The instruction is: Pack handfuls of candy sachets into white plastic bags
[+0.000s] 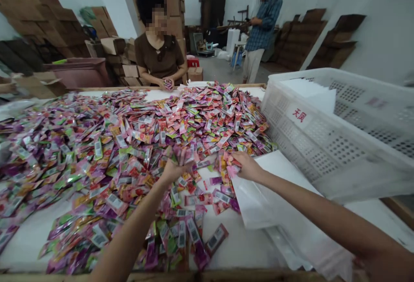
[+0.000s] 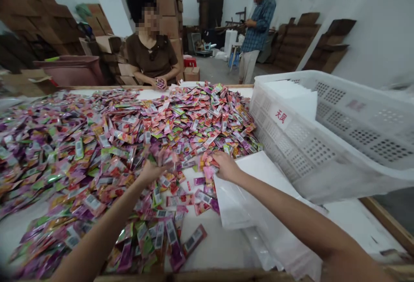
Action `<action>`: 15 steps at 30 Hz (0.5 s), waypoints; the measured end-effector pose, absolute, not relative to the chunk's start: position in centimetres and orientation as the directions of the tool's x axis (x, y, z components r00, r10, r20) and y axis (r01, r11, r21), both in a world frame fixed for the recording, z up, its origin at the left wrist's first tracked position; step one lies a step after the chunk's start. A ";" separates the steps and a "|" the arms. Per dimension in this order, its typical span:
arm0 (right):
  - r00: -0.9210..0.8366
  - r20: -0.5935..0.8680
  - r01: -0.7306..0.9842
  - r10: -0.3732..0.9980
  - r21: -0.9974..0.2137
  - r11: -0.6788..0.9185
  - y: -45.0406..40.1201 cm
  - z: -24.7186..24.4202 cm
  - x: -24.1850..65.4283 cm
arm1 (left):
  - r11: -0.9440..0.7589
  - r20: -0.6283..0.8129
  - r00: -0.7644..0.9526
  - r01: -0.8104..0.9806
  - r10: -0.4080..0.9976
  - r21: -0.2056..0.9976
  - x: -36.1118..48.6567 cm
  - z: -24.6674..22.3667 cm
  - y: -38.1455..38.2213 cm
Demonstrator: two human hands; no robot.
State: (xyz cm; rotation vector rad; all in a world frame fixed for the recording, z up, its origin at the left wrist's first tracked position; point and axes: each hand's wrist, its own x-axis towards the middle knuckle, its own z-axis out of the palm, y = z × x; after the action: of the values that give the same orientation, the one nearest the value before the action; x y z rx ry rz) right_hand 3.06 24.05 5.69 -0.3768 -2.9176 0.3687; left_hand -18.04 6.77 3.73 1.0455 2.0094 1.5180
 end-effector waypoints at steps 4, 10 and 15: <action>-0.948 0.035 0.315 0.316 -0.042 0.948 28.6 6.8 3.0 | -0.002 0.270 -0.283 0.686 0.921 0.727 -20.1 4.2 12.4; -0.926 0.274 0.194 0.259 -0.243 0.951 32.0 5.1 2.0 | -0.132 0.230 0.004 0.829 0.973 0.544 -18.4 2.6 13.4; -0.804 0.493 0.134 0.332 -0.393 0.909 34.4 5.8 1.4 | -0.040 0.320 -0.175 0.822 0.931 0.568 -19.3 2.2 13.1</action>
State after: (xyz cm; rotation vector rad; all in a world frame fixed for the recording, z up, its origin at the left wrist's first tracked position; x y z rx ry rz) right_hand 1.36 34.36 5.81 -0.3334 -2.4959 0.4605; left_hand -19.28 13.08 2.19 1.9050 2.0574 1.0112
